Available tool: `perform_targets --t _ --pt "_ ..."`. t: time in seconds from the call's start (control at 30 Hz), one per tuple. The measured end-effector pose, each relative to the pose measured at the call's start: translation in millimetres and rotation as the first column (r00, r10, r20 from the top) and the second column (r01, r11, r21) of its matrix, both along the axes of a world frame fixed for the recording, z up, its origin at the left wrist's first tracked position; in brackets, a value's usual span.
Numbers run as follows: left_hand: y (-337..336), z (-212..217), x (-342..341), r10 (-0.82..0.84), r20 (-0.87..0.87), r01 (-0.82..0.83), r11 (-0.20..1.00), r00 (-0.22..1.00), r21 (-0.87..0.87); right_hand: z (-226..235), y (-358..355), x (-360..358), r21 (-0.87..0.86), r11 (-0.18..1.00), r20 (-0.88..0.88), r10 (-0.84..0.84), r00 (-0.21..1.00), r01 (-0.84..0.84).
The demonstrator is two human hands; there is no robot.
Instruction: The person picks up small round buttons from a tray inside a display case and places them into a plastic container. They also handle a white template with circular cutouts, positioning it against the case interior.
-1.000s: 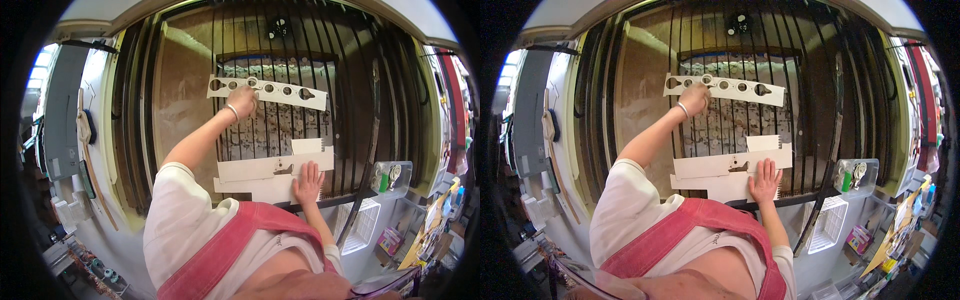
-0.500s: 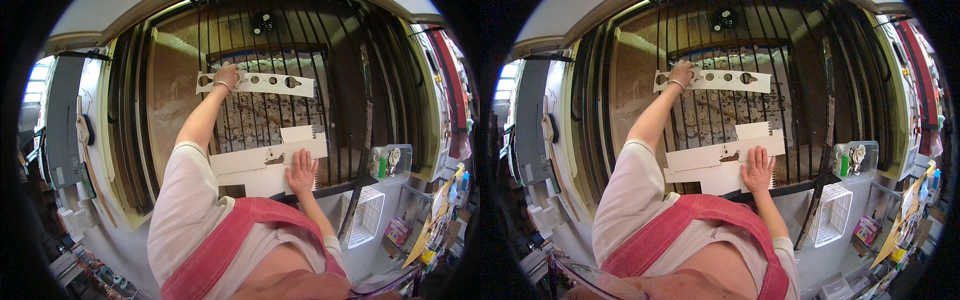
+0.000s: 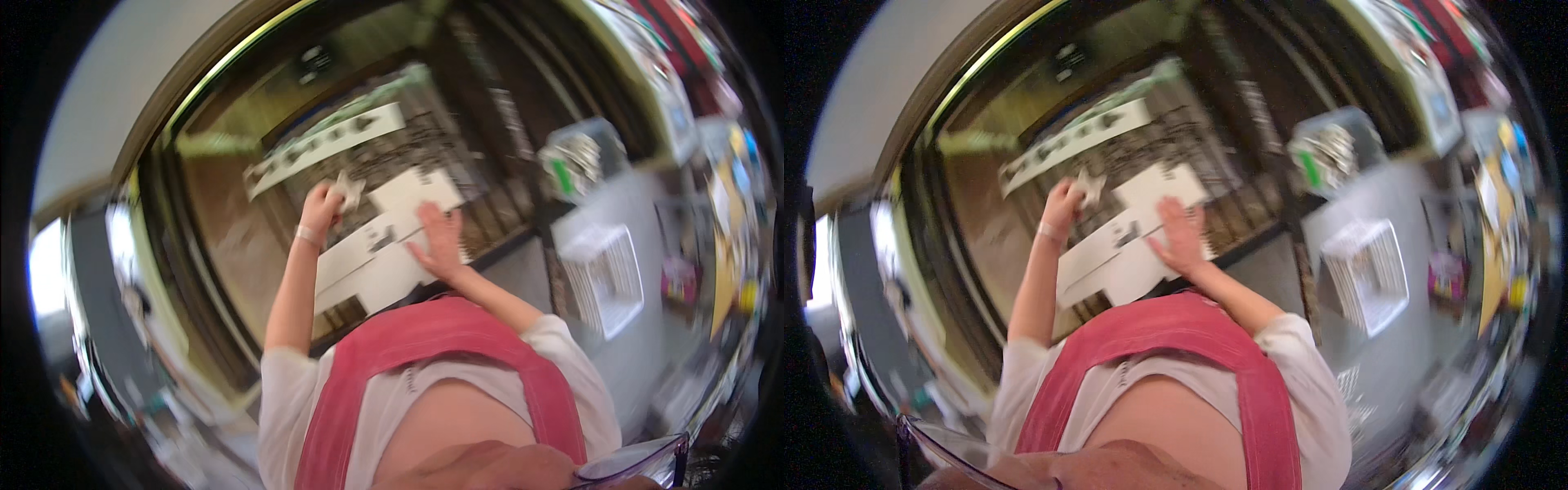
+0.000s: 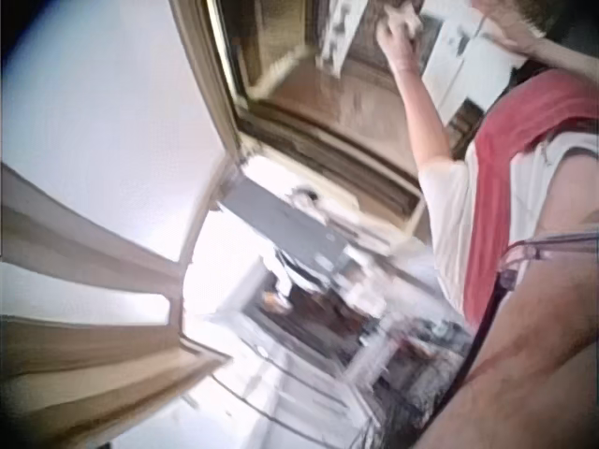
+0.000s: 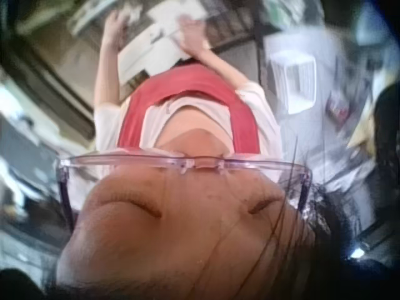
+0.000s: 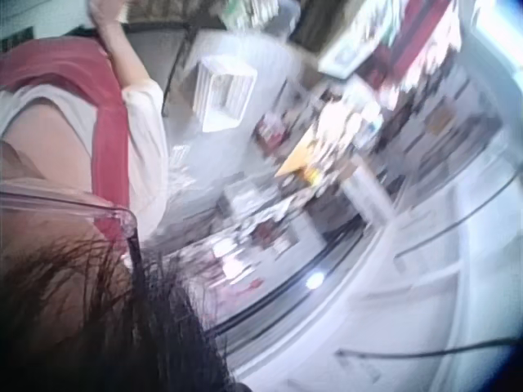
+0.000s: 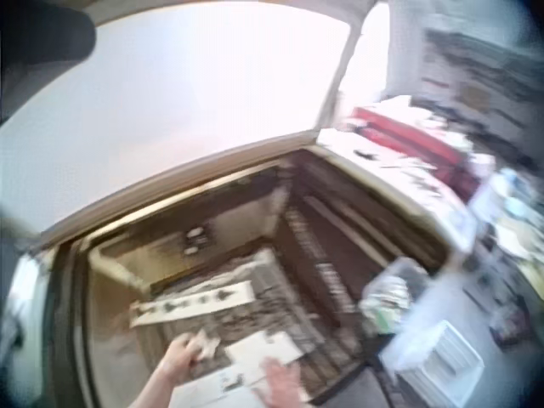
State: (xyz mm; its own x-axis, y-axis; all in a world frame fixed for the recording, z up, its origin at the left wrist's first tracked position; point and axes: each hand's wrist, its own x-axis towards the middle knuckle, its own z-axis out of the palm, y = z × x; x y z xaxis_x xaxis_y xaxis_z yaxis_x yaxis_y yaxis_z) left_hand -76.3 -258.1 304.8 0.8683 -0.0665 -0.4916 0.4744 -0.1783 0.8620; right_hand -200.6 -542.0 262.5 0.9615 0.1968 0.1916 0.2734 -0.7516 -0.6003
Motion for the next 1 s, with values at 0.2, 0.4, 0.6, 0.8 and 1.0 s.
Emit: perform_targets --t 0.2,0.4,0.6,0.8,1.0 --pt "-154 -13 -92 -0.17 -0.113 0.137 0.958 0.979 -0.254 35 -50 9 0.806 0.397 -0.572 0.331 0.75 0.439" --pt "-210 36 -116 -0.356 -0.059 0.302 0.86 0.933 -0.412 71 -162 -19 0.77 0.354 -0.558 -0.027 0.829 0.53" --pt "-156 -2 -121 -0.223 0.061 0.223 0.975 0.973 0.015 83 -308 18 0.919 -0.157 -0.394 -0.28 0.876 0.363" --pt "-59 -11 -171 0.076 0.248 -0.164 0.92 0.966 0.356 87 -272 6 0.756 -0.141 -0.636 -0.392 0.665 0.64" --pt "53 -47 -218 0.517 0.299 -0.566 0.497 0.802 0.658 40 -158 7 0.69 0.619 -0.514 0.054 0.856 0.375"
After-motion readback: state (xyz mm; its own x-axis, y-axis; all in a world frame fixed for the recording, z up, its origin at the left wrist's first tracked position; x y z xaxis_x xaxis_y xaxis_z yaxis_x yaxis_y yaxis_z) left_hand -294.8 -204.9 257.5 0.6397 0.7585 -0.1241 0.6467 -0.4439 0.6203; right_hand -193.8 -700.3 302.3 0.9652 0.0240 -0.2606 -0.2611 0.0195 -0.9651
